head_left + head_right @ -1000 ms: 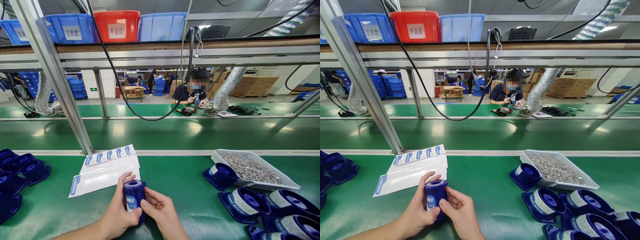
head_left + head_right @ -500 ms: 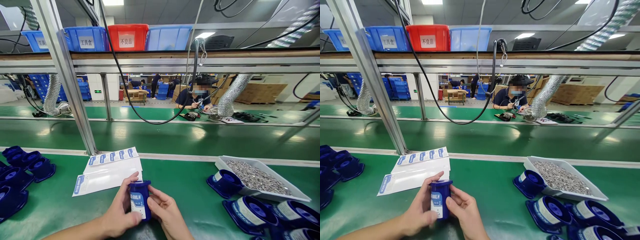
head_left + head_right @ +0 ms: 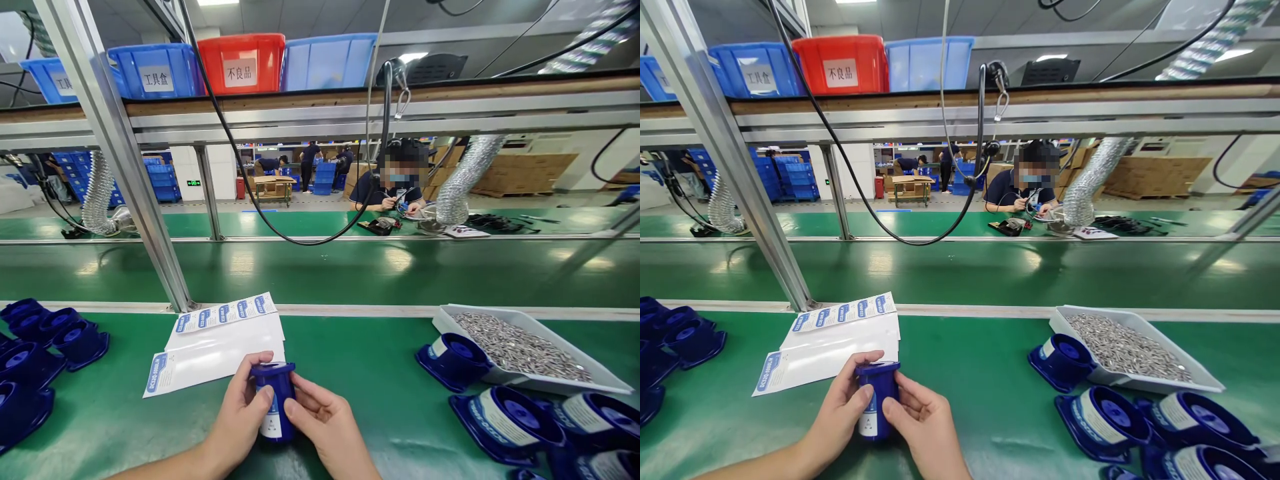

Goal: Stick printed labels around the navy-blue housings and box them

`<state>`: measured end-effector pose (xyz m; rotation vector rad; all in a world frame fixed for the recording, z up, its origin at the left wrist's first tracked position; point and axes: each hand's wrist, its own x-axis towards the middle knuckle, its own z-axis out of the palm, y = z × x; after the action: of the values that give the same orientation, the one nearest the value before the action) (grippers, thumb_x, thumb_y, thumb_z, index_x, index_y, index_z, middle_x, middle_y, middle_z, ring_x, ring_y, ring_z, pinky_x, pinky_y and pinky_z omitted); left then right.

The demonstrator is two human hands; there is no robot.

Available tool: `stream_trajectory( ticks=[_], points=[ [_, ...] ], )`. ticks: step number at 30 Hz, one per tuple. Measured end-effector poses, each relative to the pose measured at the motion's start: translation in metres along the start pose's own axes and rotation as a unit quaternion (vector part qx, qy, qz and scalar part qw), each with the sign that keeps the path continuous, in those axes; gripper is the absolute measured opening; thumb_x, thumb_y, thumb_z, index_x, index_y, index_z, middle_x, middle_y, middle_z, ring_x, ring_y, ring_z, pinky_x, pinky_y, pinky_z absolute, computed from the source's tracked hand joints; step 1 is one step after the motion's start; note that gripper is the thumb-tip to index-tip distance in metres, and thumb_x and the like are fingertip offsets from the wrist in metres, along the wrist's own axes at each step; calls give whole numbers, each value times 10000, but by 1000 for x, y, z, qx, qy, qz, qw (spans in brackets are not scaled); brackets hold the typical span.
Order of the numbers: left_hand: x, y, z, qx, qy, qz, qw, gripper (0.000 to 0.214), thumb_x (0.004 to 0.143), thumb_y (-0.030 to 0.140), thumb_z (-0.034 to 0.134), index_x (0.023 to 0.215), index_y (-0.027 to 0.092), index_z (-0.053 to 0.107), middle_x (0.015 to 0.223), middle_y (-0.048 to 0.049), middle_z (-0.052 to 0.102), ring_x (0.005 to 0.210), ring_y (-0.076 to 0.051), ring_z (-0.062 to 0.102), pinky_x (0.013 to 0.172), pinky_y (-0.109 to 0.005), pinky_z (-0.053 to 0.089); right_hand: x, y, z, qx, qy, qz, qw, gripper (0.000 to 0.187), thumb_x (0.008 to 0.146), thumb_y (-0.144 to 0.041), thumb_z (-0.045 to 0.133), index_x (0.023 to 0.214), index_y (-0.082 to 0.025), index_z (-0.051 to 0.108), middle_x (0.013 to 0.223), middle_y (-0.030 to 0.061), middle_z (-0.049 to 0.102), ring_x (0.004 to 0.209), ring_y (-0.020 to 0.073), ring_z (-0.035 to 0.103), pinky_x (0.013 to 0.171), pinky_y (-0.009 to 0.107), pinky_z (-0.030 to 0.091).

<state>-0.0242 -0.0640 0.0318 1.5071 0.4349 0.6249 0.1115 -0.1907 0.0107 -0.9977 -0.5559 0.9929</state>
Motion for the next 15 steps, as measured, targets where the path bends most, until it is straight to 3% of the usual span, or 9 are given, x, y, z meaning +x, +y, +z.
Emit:
stream_trajectory(
  ticks=[5,9,11,13,15],
  points=[
    [-1,2,3,-7,-26,-20,999,680,923,600,679,1405,191,428,1407,-186,575,1310,-317,552,1109,-464,465,-3,2,-2,-6,-1,-3,1000,646,758,-447,1000,1297,-187,757,1275,153,739,1225,331,701,1099,449,573],
    [-5,3,2,-28,-50,13,998,795,888,534,748,1482,210,330,1624,-234,370,1505,-373,392,1155,-488,450,-2,1,0,-11,12,-8,1000,662,752,-462,999,1299,-179,756,1271,157,741,1226,344,699,1112,472,563],
    [-6,-2,3,-21,-70,32,997,979,822,456,819,1561,239,214,1664,-233,317,1556,-394,328,1246,-544,357,1,-3,1,-15,14,-7,1000,689,727,-486,1008,1289,-170,762,1262,161,745,1229,351,696,1124,477,554],
    [-4,-14,8,-11,-108,54,993,1335,671,387,932,1618,234,3,1620,-266,379,1512,-423,410,1289,-610,267,1,-14,-2,-29,12,-2,1000,726,715,-532,1001,1291,-161,762,1257,167,747,1227,364,695,1123,482,557],
    [4,-27,13,0,-139,43,989,1603,549,422,1001,1616,193,-173,1568,-304,434,1432,-445,515,1284,-655,250,-2,-32,-14,-82,24,-9,996,752,717,-596,971,1293,-160,764,1274,170,741,1223,379,695,1088,464,588]
  ],
)
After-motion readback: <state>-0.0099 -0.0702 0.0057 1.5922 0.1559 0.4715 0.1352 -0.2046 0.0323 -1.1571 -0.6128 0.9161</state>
